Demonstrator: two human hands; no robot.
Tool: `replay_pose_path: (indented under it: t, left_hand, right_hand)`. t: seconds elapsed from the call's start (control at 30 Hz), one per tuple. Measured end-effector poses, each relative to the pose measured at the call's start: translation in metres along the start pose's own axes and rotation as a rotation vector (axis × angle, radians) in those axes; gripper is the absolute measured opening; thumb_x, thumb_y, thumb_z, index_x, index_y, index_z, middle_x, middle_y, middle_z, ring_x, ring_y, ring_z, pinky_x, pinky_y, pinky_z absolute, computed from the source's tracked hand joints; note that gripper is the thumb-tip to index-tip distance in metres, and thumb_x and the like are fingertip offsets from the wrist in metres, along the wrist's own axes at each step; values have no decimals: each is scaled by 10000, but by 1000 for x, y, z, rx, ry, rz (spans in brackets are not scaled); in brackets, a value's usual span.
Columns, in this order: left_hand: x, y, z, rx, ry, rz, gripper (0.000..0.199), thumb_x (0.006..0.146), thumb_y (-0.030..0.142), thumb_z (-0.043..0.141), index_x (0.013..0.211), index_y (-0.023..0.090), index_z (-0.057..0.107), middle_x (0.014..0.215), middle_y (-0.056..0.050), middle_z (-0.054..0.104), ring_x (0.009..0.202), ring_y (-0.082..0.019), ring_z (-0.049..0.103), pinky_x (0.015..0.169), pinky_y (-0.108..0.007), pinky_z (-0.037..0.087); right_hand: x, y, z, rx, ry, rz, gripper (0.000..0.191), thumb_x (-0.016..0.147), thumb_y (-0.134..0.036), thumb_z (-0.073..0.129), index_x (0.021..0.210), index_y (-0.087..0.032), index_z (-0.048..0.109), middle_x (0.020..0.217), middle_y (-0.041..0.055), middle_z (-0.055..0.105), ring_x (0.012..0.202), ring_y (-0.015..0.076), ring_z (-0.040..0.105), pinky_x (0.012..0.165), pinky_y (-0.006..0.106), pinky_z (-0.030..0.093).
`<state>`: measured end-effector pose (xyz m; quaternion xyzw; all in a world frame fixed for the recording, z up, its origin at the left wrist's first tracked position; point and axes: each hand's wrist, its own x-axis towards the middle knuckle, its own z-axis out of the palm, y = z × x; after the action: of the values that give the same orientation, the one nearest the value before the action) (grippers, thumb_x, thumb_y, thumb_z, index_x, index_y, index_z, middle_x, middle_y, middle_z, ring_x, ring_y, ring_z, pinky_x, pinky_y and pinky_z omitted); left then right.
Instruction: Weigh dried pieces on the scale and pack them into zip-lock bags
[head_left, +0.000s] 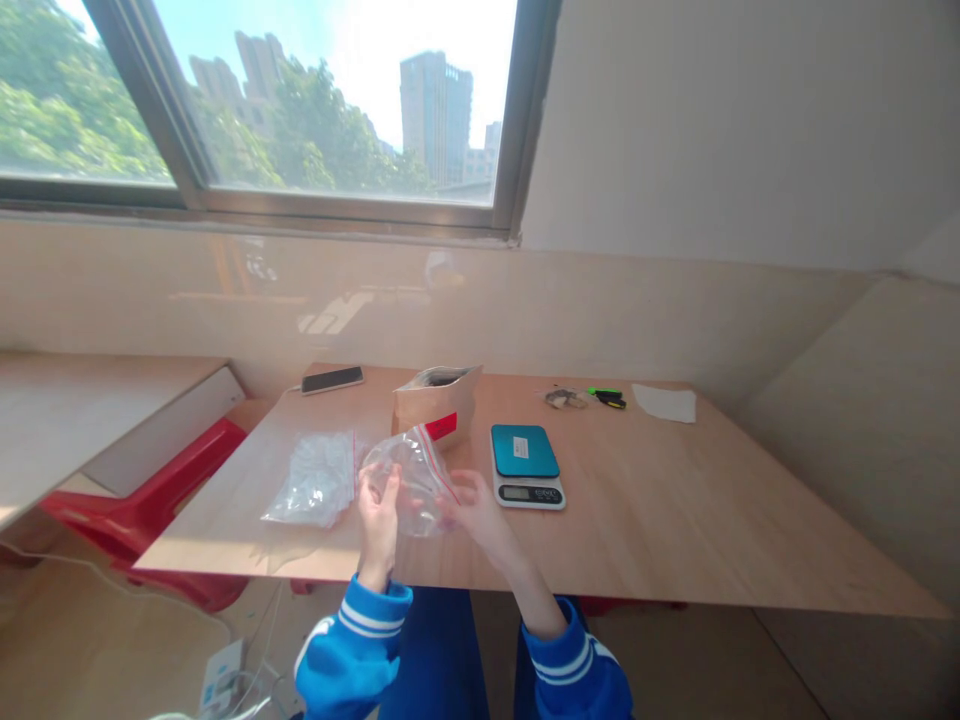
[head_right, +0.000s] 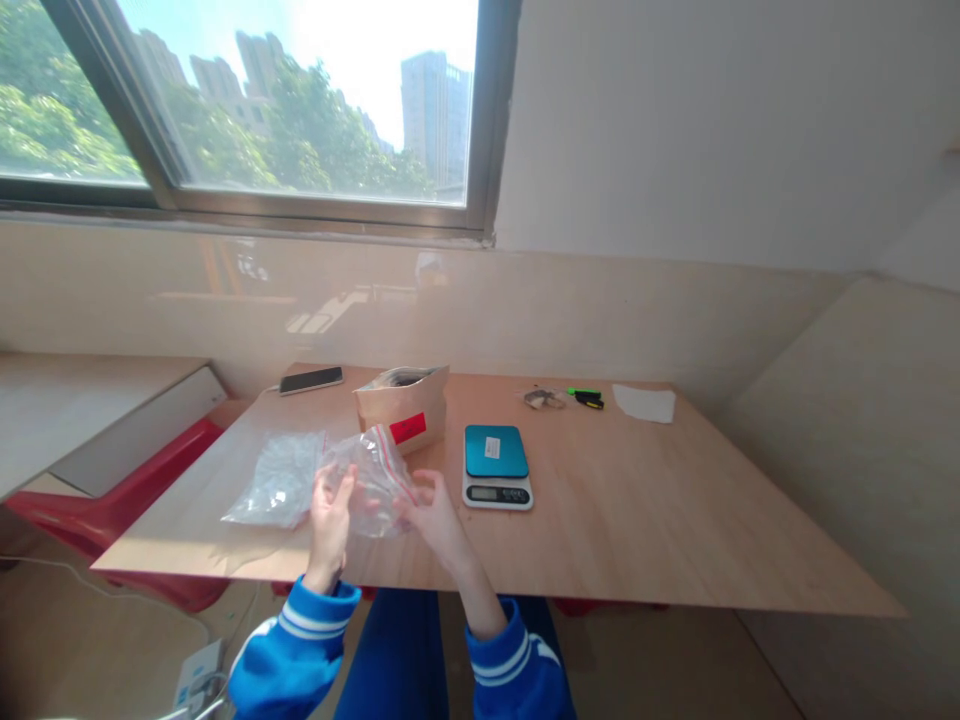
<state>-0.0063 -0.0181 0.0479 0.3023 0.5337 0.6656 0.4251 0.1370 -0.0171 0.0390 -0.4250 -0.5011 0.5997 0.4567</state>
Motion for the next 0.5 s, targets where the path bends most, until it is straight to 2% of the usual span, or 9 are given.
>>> replay_pose_path:
  t: [0.07,0.1,0.17,0.2,0.23,0.33,0.37,0.43,0.5]
  left_hand:
    - [3,12,-5,91,65,65,458,725,525,707,1005,246,475,601,103,486,364,-55,427,362,-168,346]
    - [7,19,-9,124,80,81,456,728,545,694,978,239,467,560,116,442,343,-46,371,339,-157,291]
    - [20,33,-21,181,98,97,477,741,598,650,977,230,460,522,125,396,352,-49,340,343,-148,259]
    - [29,41,-29,207,123,103,502,746,632,617,993,227,456,521,126,385,363,-51,342,354,-145,262]
    - [40,48,-37,243,139,102,530,743,656,598,1015,222,462,542,120,407,377,-53,352,364,-148,270]
    - [75,67,-63,421,230,58,591,697,673,619,1030,202,490,630,72,531,420,-73,416,412,-181,325]
    - [85,71,-71,501,267,39,603,652,649,675,1011,196,503,644,52,556,454,-102,461,435,-205,347]
    - [102,72,-83,659,368,31,675,523,534,811,1011,185,501,768,-24,623,721,-248,620,573,-302,440]
    - [112,66,-90,808,449,50,779,473,446,847,1097,170,473,974,-122,643,1049,-426,578,755,-447,456]
  right_hand:
    - [-1,-7,2,15,-122,89,438,710,-498,733,992,-205,570,811,44,695,511,159,632,484,310,522]
    - [-1,-12,0,-2,-177,107,424,708,-508,730,965,-200,591,783,34,698,463,142,610,445,283,497]
    - [8,-22,-16,-75,-239,63,410,734,-519,702,991,-206,629,845,44,716,513,148,642,468,277,508]
    - [16,-25,-30,-149,-211,14,390,768,-522,666,1000,-209,645,884,54,722,588,163,671,515,286,528]
    - [27,-28,-50,-258,-145,-44,366,808,-518,622,1000,-209,662,924,68,724,704,182,694,591,297,547]
    - [74,-32,-126,-816,314,-234,323,916,-433,456,993,-193,658,978,87,715,837,192,685,713,321,549]
    - [91,-32,-153,-902,404,-238,304,917,-372,451,1029,-168,646,1049,120,694,933,215,666,796,354,532]
    - [123,-31,-199,-1029,482,-227,304,898,-256,440,1103,-119,618,1143,173,650,1060,249,613,898,398,482]
    - [147,-28,-232,-1178,527,-199,314,846,-177,486,1115,-76,615,1174,219,624,1108,289,575,944,433,432]
